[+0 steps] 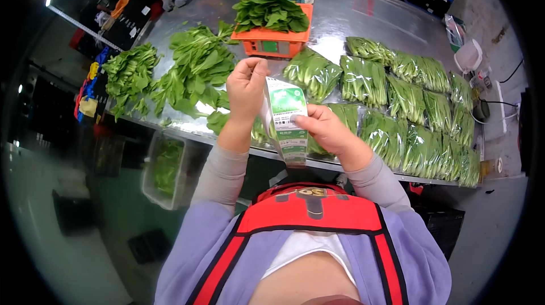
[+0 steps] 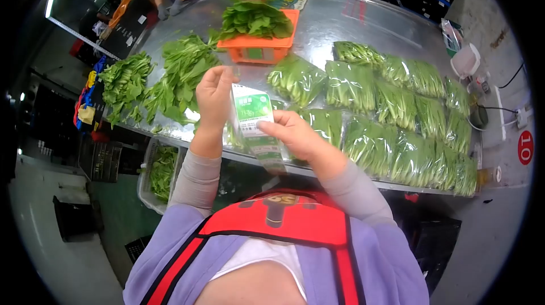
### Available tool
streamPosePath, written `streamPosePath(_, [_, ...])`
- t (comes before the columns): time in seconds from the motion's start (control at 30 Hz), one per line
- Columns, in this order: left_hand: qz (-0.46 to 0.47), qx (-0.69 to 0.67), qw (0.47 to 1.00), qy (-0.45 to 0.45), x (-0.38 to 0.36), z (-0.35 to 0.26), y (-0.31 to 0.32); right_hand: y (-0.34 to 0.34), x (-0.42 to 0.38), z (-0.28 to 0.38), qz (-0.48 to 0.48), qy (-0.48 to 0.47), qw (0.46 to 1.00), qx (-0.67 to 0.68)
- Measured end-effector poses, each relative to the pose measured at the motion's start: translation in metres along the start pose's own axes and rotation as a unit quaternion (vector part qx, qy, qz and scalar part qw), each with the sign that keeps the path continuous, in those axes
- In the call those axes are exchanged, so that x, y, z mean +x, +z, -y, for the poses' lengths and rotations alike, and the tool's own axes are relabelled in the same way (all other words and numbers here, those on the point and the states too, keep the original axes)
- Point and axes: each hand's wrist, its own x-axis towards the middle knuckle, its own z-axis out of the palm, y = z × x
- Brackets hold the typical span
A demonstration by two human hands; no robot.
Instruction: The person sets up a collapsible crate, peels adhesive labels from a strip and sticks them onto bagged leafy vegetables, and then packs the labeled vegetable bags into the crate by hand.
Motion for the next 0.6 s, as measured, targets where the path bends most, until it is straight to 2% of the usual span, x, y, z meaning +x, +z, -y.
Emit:
streamPosePath(0.07, [0.012,0.01,1.0,-0.006,-0.003,0.001,-0.021,0.011,0.006,-0.011,-0.022,-0.011,1.0,-0.013])
streamPosePath(0.17, [0.181,-0.172,0.956,-0.155,-0.01,-0.003,-0.048,0.018,0.016,0.001,-0.056,-0.062,0.984,0.154])
streamPosePath(0.2, [0.186,-0.172,0.955,-0.152,-0.017,-0.006,-0.055,0.02,0.018,0.008,-0.058,-0.067,0.984,0.153])
streamPosePath(0.27, [0.308,-0.129,0.911,-0.24,-0.034,-0.006,-0.064,0.02,0.018,0.023,-0.051,-0.108,0.977,0.179])
streamPosePath(0.33, [0.351,-0.076,0.879,-0.313,-0.056,0.001,-0.068,0.02,0.014,0.037,-0.029,-0.125,0.976,0.175])
streamPosePath(0.4, [0.394,-0.01,0.861,-0.321,-0.085,0.029,-0.071,0.025,0.009,0.048,-0.003,-0.159,0.976,0.15])
streamPosePath(0.47, [0.452,0.138,0.851,-0.228,-0.109,0.058,-0.079,0.031,-0.006,0.055,0.001,-0.196,0.972,0.127])
streamPosePath(0.5, [0.47,0.296,0.779,-0.291,-0.105,0.031,-0.075,0.042,-0.018,0.061,-0.021,-0.216,0.967,0.13])
streamPosePath(0.53, [0.458,0.299,0.784,-0.294,-0.107,0.035,-0.086,0.054,-0.03,0.066,-0.038,-0.236,0.962,0.133])
streamPosePath(0.6, [0.326,0.405,0.841,-0.149,-0.112,0.061,-0.109,0.059,-0.054,0.065,-0.001,-0.265,0.959,0.099])
